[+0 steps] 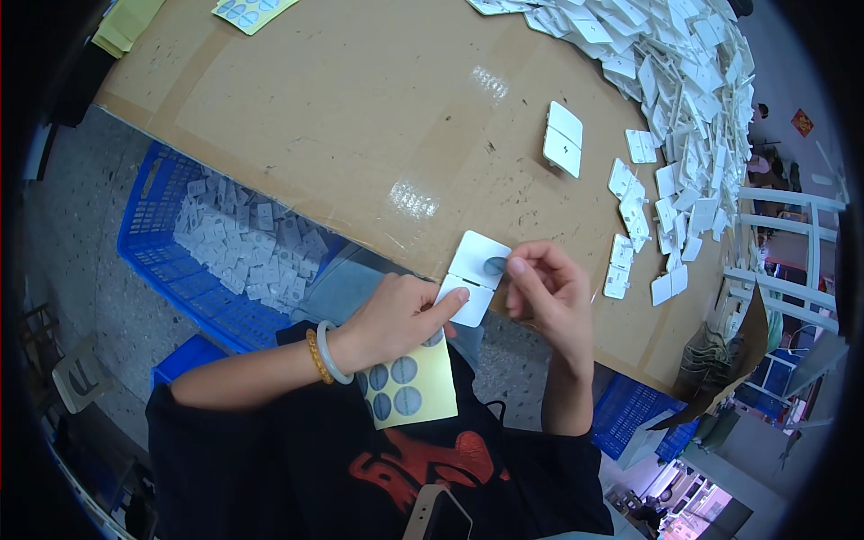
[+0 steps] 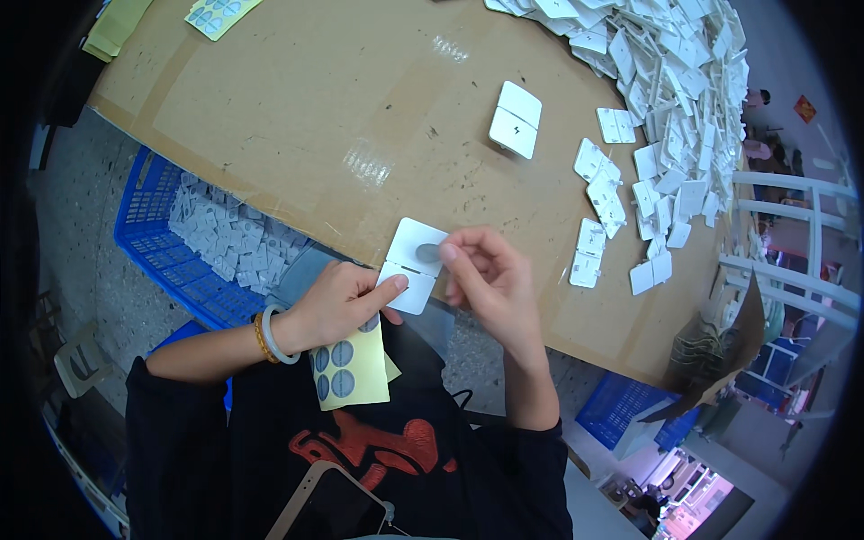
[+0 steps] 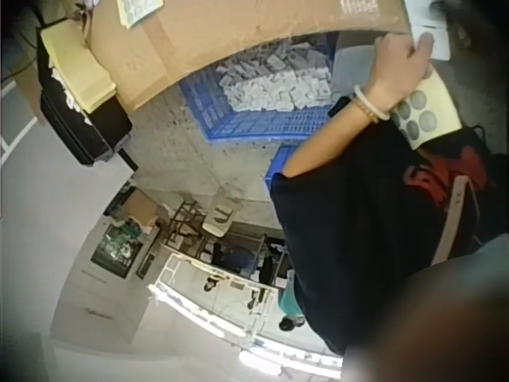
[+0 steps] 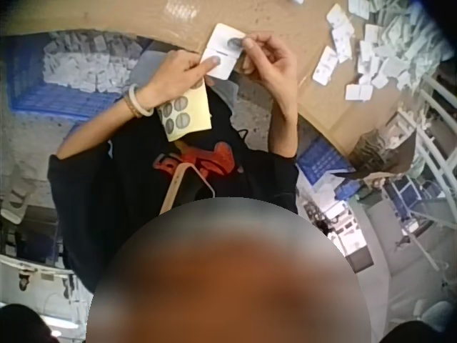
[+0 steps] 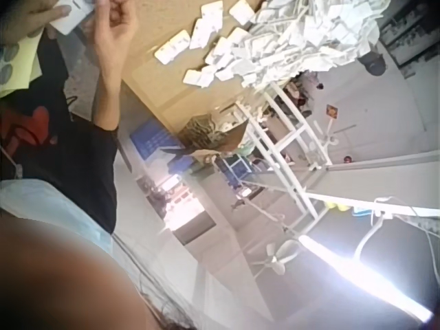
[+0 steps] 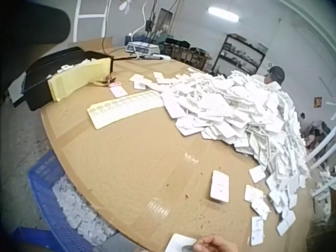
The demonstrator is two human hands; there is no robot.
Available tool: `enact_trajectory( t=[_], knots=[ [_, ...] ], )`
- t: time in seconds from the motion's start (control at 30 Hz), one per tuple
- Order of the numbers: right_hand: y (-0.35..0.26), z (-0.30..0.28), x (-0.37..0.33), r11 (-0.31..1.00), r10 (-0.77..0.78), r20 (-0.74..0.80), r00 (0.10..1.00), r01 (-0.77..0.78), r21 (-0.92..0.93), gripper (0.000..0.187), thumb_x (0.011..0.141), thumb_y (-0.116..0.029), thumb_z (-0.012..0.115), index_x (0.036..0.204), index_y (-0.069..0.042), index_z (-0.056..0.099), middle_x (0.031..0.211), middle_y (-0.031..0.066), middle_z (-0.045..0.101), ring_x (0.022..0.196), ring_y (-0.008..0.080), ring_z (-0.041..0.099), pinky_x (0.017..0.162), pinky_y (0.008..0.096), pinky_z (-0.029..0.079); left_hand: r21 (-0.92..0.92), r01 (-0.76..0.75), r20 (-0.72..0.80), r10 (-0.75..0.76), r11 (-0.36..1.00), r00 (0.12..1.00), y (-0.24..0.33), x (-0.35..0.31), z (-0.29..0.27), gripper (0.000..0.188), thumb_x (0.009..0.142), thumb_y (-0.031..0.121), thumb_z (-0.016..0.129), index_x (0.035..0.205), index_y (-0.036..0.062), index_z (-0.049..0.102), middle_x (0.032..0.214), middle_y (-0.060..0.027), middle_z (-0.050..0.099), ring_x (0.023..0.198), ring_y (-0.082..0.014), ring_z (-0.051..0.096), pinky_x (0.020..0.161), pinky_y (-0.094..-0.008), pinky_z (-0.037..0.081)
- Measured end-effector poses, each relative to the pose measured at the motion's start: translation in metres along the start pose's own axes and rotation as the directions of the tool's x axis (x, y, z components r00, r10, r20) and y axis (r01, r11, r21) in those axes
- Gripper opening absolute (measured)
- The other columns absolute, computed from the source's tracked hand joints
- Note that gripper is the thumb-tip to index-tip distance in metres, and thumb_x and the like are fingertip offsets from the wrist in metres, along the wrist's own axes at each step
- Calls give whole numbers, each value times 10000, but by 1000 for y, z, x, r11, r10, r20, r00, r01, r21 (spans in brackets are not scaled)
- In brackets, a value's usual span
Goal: Applying small round stickers to rectangular white cards at a workstation.
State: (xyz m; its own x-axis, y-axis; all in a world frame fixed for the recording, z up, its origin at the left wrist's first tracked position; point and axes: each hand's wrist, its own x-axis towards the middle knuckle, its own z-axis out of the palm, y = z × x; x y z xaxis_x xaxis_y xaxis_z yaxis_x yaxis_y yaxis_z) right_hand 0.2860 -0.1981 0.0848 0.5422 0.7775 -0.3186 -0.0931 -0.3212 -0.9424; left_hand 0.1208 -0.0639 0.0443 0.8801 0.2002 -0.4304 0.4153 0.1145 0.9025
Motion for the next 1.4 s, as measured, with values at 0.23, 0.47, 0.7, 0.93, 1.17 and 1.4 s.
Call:
enact_trajectory(
  t=[0.23, 0.47, 0.7, 0.93, 1.17, 1.4],
  knots=[
    [-2, 13, 10, 993, 52, 20, 998, -49, -103, 166, 997, -146, 612, 1020, 18, 619, 692, 8, 621, 582, 35, 568, 533, 178, 455, 23, -45, -26, 46, 999, 999, 0, 0, -2, 536, 994, 351, 570, 620, -20, 663, 575, -100, 670, 476, -145, 631, 451, -303, 447],
    [-3, 16, 11, 992, 49, -6, 999, -49, -116, 176, 997, -154, 615, 993, 21, 624, 671, 4, 610, 554, 28, 553, 499, 172, 436, 26, -45, -26, 46, 999, 999, 1, 1, -2, 544, 993, 345, 575, 594, -18, 644, 565, -107, 663, 493, -154, 654, 450, -306, 455],
    [-5, 20, 9, 987, 56, -45, 997, -62, -149, 176, 995, -157, 620, 994, 18, 629, 653, -6, 598, 535, 22, 535, 475, 167, 418, 6, -60, -33, 60, 998, 998, 0, 1, 0, 542, 992, 338, 581, 588, -19, 639, 558, -116, 658, 506, -163, 669, 450, -299, 463],
    [8, 21, 8, 955, -81, -88, 993, 52, -292, 168, 959, -128, 667, 1031, 21, 640, 686, -2, 606, 554, 18, 528, 471, 171, 406, 23, -60, -29, 61, 998, 998, -1, 1, -1, 549, 992, 346, 578, 584, -17, 636, 560, -112, 661, 498, -165, 662, 455, -312, 462],
    [4, 9, 19, 697, -299, 48, 953, 252, -671, 183, 871, -143, 761, 993, -17, 708, 759, 26, 644, 607, 51, 556, 528, 202, 415, 15, -46, -5, 46, 999, 999, -3, 1, -5, 520, 997, 361, 568, 655, -12, 686, 594, -101, 680, 521, -160, 665, 481, -312, 469],
    [-19, -14, 65, 103, -769, 36, 639, 179, -978, 275, 924, -167, 676, 1163, -33, 671, 1153, 154, 671, 923, 298, 669, 820, 363, 520, 148, -156, -212, 185, 977, 959, -62, -52, -68, 440, 1047, 230, 451, 761, -15, 680, 623, -68, 670, 579, -117, 649, 521, -267, 485]
  ],
)
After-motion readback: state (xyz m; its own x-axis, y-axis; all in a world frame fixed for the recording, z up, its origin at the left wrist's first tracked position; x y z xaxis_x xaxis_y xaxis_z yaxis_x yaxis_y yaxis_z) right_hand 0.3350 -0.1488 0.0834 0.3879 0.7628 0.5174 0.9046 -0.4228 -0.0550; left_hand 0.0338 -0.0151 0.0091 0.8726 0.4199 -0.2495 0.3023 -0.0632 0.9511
